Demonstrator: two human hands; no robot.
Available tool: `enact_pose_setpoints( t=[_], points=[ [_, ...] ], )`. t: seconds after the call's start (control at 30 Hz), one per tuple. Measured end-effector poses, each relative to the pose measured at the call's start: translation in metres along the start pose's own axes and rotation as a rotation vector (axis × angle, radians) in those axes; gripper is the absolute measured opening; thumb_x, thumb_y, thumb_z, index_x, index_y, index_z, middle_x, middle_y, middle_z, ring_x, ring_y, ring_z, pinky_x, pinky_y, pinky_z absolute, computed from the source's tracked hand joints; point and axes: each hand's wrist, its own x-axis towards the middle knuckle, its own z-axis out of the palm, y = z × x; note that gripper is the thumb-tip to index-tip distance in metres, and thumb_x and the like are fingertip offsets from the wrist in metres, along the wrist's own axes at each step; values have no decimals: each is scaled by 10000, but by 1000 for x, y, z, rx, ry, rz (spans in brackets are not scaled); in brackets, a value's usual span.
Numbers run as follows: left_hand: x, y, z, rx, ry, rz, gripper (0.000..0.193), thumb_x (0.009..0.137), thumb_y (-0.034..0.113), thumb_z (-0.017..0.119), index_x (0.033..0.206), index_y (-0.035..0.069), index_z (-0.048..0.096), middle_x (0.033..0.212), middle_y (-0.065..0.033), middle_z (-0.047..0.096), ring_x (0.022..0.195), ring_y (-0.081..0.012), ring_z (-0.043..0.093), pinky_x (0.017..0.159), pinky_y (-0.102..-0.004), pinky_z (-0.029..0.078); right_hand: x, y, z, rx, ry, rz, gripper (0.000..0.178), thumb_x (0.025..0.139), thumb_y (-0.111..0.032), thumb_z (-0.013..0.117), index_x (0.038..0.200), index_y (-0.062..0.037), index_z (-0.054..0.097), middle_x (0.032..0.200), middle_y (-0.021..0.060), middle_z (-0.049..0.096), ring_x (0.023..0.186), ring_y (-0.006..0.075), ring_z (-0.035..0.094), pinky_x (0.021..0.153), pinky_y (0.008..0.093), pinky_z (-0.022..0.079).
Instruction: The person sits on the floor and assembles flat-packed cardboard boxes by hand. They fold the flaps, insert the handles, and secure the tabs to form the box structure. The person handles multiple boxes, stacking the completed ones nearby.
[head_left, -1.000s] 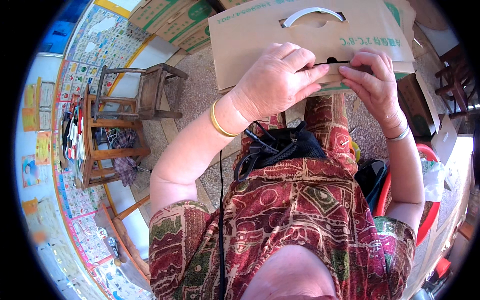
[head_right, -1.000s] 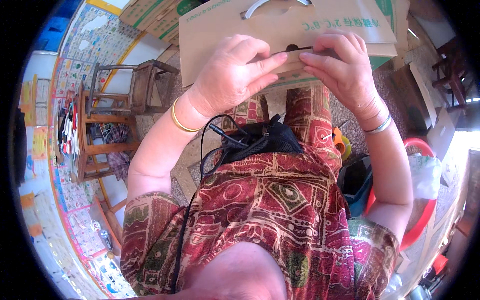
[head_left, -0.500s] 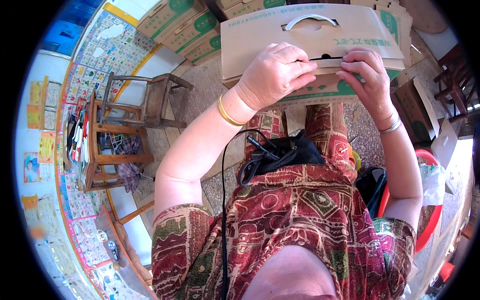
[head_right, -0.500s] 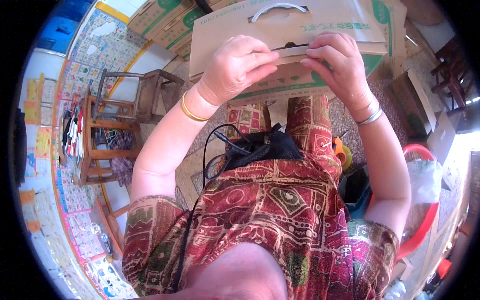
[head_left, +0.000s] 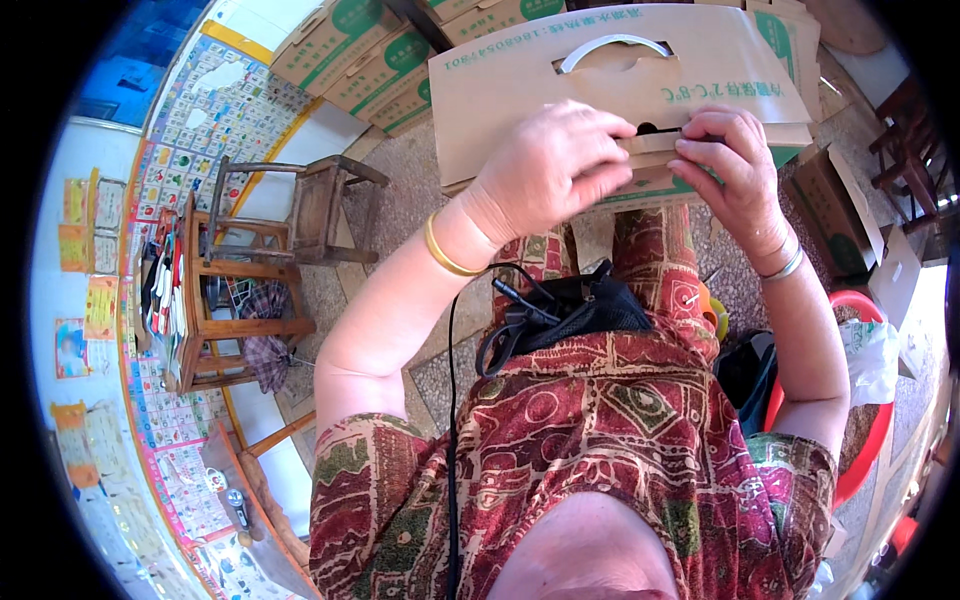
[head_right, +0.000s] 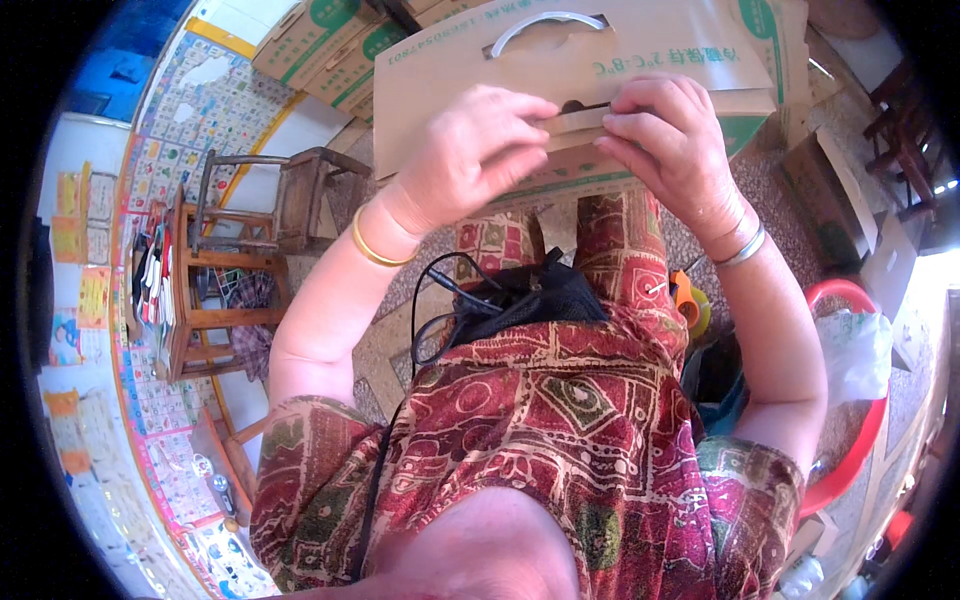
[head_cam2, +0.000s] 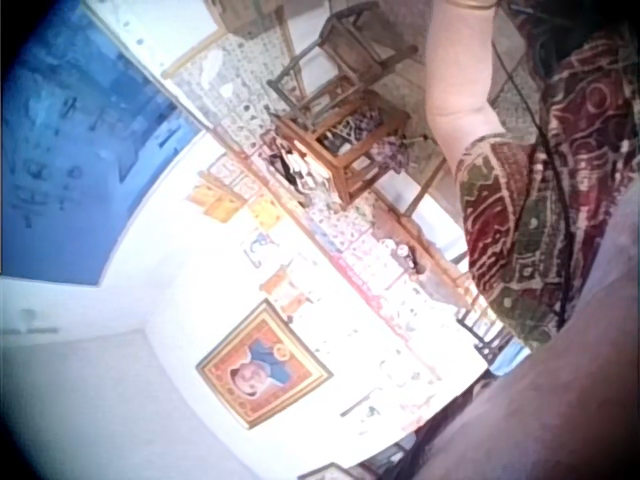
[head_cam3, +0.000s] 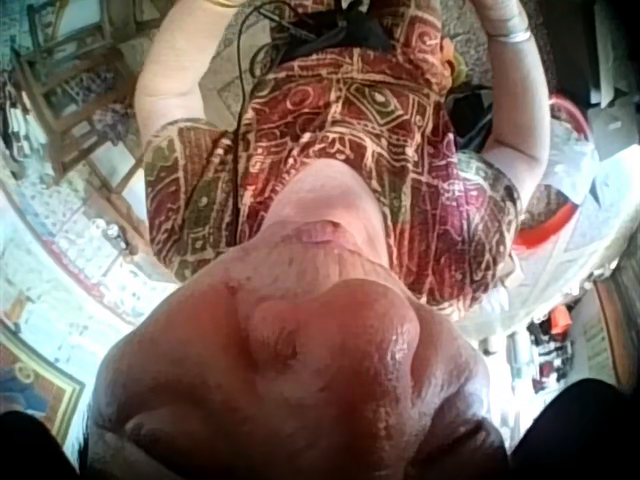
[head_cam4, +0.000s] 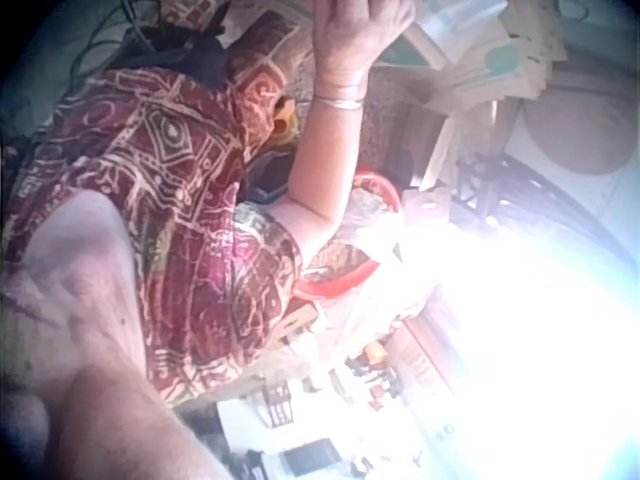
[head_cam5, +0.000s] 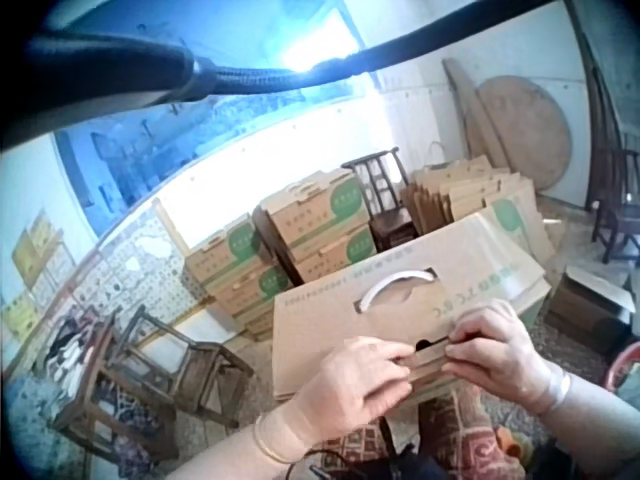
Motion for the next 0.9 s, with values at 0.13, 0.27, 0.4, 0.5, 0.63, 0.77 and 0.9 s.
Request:
enact_pose_setpoints(
  t=[0.13, 0.27, 0.4, 0.5, 0.63, 0.77, 0.9],
  points=[
    [22, -20, -9, -21, 32, -142, 314, 908, 321, 689, 1049, 41, 679, 1159, -126, 653, 1101, -286, 607, 968, -377, 476, 4, 2, 0, -14, -18, -4, 261, 697, -91, 801, 917, -87, 661, 999, 42, 620, 996, 269, 611, 893, 417, 459],
    [31, -29, 2, 54, -83, -301, 593, 833, 423, 735, 1314, 115, 577, 1467, -223, 413, 1353, -390, 412, 1113, -447, 363, 4, 2, 2, -6, -12, 10, 247, 695, -85, 800, 904, -85, 669, 1004, 42, 622, 996, 267, 610, 892, 413, 458],
    [40, -30, 0, 74, -327, -359, 795, 806, 396, 772, 1467, 142, 412, 1570, -287, 150, 1435, -485, 206, 1171, -496, 233, 3, 3, 2, -8, -40, 19, 224, 713, -104, 796, 896, -82, 668, 998, 43, 621, 985, 268, 609, 894, 408, 455],
    [60, -11, -12, 55, -490, -516, 853, 795, 413, 773, 1498, 150, 367, 1562, -343, 130, 1441, -497, 194, 1178, -489, 226, 8, 3, -6, 26, -120, 72, 201, 747, -151, 789, 878, -73, 658, 964, 43, 622, 949, 267, 604, 890, 397, 446],
    [56, -18, -2, 126, -435, -443, 861, 796, 430, 766, 1502, 148, 362, 1567, -339, 118, 1439, -505, 191, 1182, -490, 221, 42, 12, -14, 187, -377, 295, 229, 798, -140, 771, 895, -11, 608, 847, 79, 567, 809, 218, 576, 700, 315, 447],
    [55, -24, 0, 98, -447, -468, 882, 795, 432, 767, 1513, 138, 347, 1577, -317, 117, 1441, -494, 188, 1188, -490, 212, 68, 49, -4, 209, -695, 353, 337, 747, -194, 808, 941, -42, 579, 740, 24, 522, 710, 145, 487, 624, 311, 406],
    [52, -20, -6, 41, -479, -525, 908, 809, 408, 758, 1539, 138, 292, 1591, -282, 115, 1453, -472, 169, 1194, -489, 204, 123, 36, -6, 53, -1198, 329, 422, 746, -381, 815, 857, -13, 644, 800, 137, 667, 777, 274, 616, 694, 388, 482]
  ],
)
